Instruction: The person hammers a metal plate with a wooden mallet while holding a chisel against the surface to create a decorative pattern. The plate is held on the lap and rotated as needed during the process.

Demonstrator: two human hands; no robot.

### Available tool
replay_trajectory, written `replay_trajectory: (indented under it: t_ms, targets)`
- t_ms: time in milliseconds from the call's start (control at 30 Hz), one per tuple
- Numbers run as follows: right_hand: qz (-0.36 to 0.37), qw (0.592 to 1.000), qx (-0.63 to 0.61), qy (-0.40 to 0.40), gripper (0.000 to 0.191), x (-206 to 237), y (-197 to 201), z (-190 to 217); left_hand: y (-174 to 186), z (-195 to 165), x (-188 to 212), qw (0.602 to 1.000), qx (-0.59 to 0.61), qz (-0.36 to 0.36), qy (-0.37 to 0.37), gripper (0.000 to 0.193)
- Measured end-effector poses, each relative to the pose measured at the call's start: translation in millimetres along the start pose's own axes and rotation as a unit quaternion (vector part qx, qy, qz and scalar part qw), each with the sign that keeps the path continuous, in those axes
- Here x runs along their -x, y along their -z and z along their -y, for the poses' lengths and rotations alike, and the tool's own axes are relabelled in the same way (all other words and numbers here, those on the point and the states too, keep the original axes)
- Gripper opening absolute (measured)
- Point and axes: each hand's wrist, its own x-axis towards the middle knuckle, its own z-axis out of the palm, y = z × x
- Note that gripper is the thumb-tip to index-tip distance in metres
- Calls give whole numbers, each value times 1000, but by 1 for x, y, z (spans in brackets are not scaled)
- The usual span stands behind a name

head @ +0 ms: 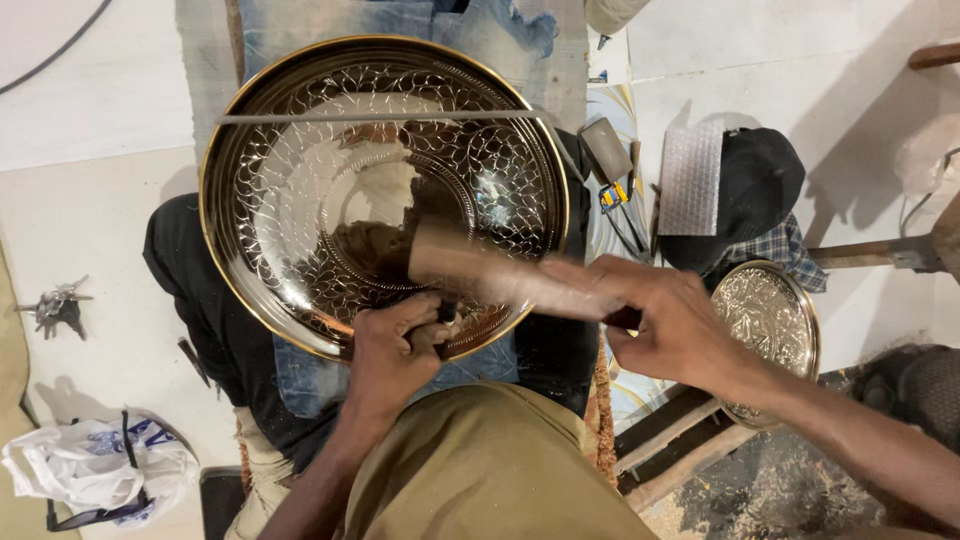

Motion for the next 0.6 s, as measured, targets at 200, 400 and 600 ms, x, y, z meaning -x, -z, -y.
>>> replay_trajectory:
  t_ms: [200,400,600]
  targets:
    - [-27,995,52,79,92,-3,-4,8,4,-3,0,998,47,23,-33,41]
    - [-1,989,150,16,93,-3,-1,17,3,2,0,1000,-3,-2,-3,38]
    - [4,996,65,53,95,-5,-12,17,2,13,-2,1000,23,-12,-8,43]
